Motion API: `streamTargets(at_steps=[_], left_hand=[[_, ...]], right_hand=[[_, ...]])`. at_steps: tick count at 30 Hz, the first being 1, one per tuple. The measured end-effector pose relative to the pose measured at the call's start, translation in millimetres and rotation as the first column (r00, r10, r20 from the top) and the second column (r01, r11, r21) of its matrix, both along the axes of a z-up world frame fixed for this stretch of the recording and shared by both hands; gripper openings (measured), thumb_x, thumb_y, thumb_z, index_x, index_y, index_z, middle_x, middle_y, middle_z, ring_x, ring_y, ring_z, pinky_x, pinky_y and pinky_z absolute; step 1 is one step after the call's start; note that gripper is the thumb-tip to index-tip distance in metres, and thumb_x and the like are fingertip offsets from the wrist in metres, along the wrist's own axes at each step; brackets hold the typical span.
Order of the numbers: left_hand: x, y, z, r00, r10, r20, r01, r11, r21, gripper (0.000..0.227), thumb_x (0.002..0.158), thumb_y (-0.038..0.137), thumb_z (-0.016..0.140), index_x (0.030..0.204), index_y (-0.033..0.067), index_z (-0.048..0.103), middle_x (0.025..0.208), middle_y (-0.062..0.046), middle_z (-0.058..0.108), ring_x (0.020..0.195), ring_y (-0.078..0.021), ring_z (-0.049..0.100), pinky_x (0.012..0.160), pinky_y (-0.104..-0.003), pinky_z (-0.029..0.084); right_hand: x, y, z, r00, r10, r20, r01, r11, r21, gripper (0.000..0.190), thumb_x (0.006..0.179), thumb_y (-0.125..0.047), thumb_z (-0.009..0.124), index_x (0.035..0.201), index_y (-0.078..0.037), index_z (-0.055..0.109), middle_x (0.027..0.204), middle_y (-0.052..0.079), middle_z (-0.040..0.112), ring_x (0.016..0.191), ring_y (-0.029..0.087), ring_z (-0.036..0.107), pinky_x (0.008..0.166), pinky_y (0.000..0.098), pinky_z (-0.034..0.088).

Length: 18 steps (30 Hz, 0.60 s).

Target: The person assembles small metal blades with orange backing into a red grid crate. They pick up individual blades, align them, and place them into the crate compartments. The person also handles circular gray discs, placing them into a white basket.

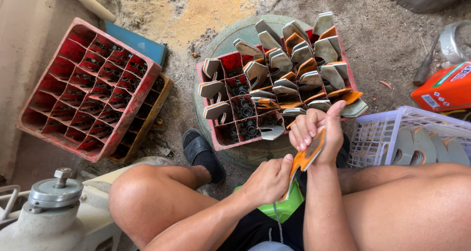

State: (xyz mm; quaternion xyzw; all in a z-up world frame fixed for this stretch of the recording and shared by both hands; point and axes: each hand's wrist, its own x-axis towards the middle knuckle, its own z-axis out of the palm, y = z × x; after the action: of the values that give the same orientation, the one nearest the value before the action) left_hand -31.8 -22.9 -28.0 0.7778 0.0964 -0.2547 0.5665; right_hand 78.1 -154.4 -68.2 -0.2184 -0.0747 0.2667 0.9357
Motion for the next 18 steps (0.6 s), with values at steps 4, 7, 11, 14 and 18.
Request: streamTargets(at_steps=[4,7,11,14,18], left_hand=[[3,3,2,0.964,0.18,-0.198,-0.257,0.823,-0.507,0.044,0.111,0.042,0.024,0.113,0.0085,0.052,0.085,-0.006,0.062,0.065,-0.0193,0.064,0.063,-0.036,0.056],[9,18,11,0.9,0.166,-0.403,-0.4,0.681,-0.614,0.049,0.113,0.051,0.025,0.119,0.0098,0.051,0.076,0.003,0.041,0.053,-0.0053,0.036,0.044,-0.022,0.032],[9,48,29,0.91,0.016,-0.414,-0.391,0.364,-0.845,0.046,0.111,0.045,0.028,0.124,0.0074,0.052,0.081,0.003,0.04,0.058,-0.007,0.035,0.047,-0.021,0.03],[7,64,46,0.935,0.032,-0.353,-0.35,0.249,-0.903,0.043,0.113,0.04,0.03,0.127,0.0056,0.052,0.084,0.002,0.041,0.061,-0.0079,0.037,0.05,-0.022,0.031],[6,69,56,0.945,0.045,-0.324,-0.327,0.171,-0.929,0.047,0.111,0.04,0.03,0.13,0.0036,0.054,0.086,-0.002,0.044,0.062,-0.01,0.04,0.05,-0.023,0.034]], right_hand=[[-10,17,17,0.969,-0.178,0.173,0.221,0.935,-0.278,0.062,0.114,-0.056,0.037,0.074,-0.009,0.047,0.06,0.003,0.048,0.052,0.014,0.046,0.052,0.0283,0.042],[-8,22,28,0.85,-0.183,0.494,0.464,0.703,-0.539,0.047,0.113,-0.045,0.051,0.09,-0.004,0.057,0.081,0.004,0.063,0.072,0.011,0.058,0.067,0.0242,0.05],[-3,16,41,0.906,0.054,0.42,0.364,0.406,-0.838,0.028,0.102,-0.024,0.069,0.107,0.003,0.071,0.081,0.002,0.064,0.068,0.007,0.053,0.06,0.0219,0.044],[-4,15,48,0.894,0.432,0.12,0.095,0.08,-0.992,0.031,0.089,-0.018,0.074,0.119,-0.009,0.076,0.07,0.001,0.064,0.061,0.007,0.05,0.055,0.0251,0.045],[-8,18,48,0.859,0.503,0.09,0.085,0.033,-0.996,0.029,0.094,-0.013,0.068,0.122,-0.013,0.075,0.068,-0.001,0.067,0.062,0.007,0.053,0.059,0.0246,0.049]])
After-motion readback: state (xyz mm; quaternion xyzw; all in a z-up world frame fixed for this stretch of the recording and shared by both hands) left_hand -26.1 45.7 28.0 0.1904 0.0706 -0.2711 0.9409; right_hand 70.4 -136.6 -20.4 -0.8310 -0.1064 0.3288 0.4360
